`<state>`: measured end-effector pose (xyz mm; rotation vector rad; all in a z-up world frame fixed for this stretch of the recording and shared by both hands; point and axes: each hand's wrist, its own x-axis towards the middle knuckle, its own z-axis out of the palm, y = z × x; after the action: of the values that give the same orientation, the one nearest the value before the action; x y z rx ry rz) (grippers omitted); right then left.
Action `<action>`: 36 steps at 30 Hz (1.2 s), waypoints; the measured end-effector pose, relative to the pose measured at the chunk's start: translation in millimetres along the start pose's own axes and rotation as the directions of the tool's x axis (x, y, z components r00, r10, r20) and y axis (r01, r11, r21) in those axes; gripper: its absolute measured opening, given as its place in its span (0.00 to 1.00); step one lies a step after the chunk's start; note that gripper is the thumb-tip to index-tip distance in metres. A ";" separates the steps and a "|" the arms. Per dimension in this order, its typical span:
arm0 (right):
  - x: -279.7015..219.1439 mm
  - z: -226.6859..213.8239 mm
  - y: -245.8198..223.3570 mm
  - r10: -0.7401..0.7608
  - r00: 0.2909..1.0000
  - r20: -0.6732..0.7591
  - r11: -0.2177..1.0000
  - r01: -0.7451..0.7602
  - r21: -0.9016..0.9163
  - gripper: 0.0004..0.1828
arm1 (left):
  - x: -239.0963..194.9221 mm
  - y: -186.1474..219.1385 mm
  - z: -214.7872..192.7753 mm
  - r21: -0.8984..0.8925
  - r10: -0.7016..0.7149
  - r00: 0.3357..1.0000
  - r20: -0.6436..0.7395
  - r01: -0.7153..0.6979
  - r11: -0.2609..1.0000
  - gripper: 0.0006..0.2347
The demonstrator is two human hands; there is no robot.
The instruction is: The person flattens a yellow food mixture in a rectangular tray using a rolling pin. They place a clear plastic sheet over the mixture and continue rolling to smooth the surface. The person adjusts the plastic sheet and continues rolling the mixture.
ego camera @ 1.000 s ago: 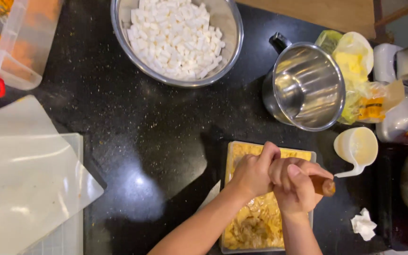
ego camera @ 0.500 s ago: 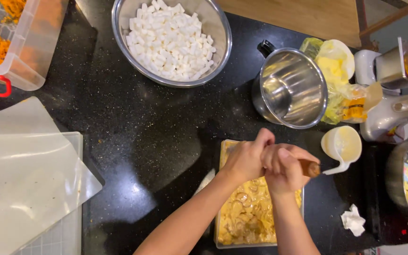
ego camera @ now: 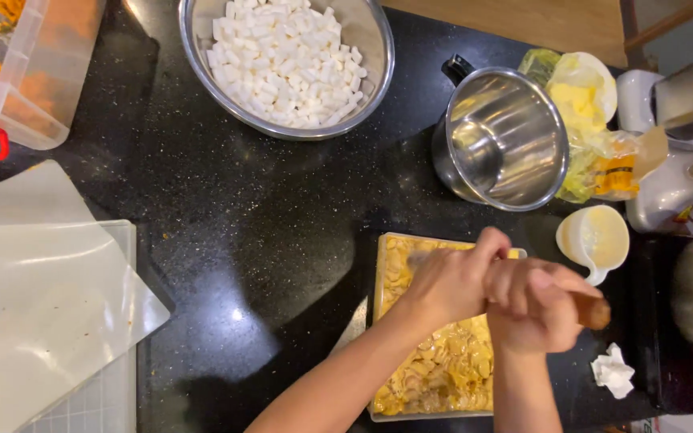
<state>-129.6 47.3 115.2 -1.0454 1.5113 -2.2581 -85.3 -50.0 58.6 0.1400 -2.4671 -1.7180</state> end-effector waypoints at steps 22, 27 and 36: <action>-2.7 17.6 47.1 -0.097 0.995 -0.029 0.988 0.100 0.121 0.22 | -25.0 -34.9 12.7 -0.072 -0.155 0.971 -0.180 0.145 0.987 0.18; -25.8 9.9 51.9 -0.136 0.989 -0.060 0.989 0.140 0.057 0.24 | -37.3 -67.5 55.5 0.005 -0.157 0.960 -0.231 0.162 0.987 0.19; -48.4 40.6 69.8 -0.166 0.974 0.156 0.909 0.213 -0.359 0.20 | -63.4 -97.6 41.5 -0.258 -0.316 0.828 -0.462 0.216 0.942 0.13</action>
<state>-81.0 13.9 41.8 -1.4662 1.9073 -2.0176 -29.3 -35.8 -50.7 0.8357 -1.9552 -1.7319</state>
